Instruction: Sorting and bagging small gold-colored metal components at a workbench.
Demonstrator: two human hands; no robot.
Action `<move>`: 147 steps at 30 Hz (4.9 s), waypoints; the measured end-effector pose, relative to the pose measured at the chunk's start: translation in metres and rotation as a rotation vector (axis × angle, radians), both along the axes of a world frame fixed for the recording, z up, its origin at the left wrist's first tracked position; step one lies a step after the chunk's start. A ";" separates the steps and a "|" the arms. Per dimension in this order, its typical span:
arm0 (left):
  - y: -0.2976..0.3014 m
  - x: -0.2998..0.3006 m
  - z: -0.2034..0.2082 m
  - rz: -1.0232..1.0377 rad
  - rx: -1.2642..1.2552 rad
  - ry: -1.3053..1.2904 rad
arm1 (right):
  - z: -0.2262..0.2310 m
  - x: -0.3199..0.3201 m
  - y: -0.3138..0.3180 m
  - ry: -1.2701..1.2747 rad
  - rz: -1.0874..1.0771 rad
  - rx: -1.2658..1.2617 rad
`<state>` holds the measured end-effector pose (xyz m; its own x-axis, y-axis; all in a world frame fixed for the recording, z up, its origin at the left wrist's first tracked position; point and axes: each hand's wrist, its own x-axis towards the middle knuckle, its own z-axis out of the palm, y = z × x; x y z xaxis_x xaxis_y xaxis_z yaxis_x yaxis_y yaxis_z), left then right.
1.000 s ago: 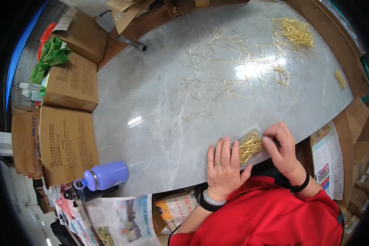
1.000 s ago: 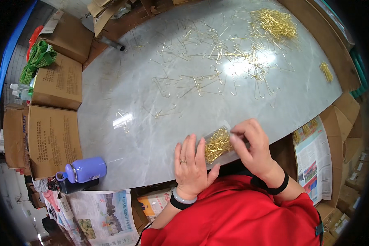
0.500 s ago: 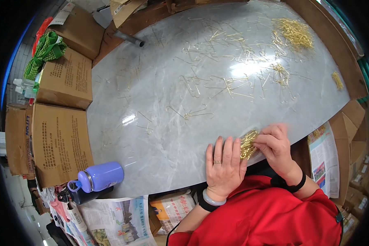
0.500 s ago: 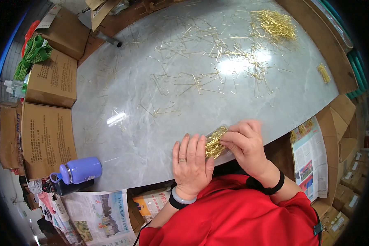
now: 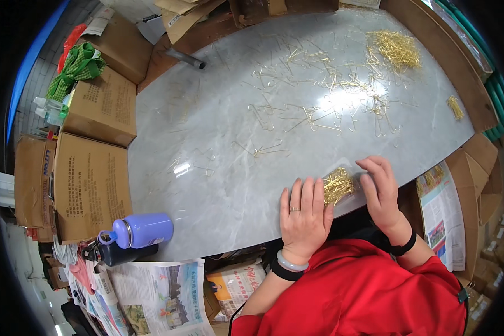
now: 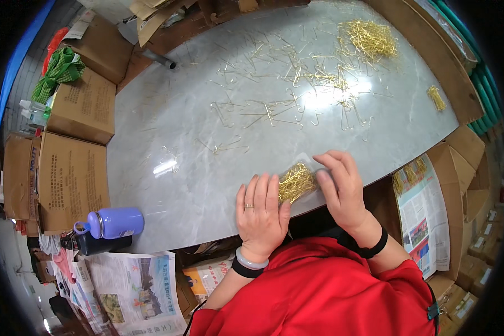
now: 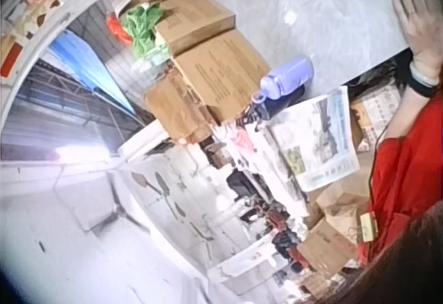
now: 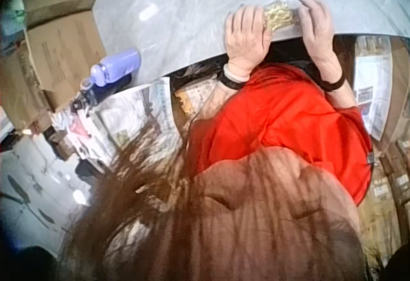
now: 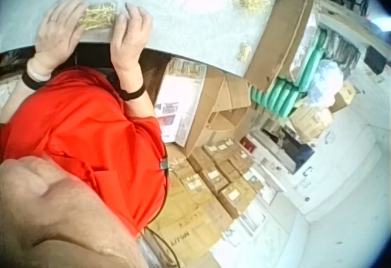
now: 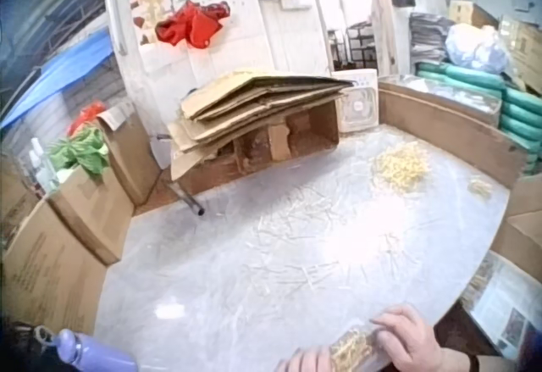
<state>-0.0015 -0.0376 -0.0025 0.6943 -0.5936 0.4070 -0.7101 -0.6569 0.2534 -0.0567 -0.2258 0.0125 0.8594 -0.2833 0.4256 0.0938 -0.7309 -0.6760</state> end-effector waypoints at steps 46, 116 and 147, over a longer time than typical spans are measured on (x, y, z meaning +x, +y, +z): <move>0.038 -0.001 0.002 -0.004 -0.774 0.467 | -0.002 0.008 0.022 0.028 0.423 -0.543; 0.021 -0.028 0.015 0.038 -0.103 0.029 | -0.014 0.006 -0.020 0.009 0.420 -0.241; -0.017 -0.003 -0.001 -0.174 -0.090 0.194 | -0.005 0.005 -0.008 -0.083 0.183 -0.148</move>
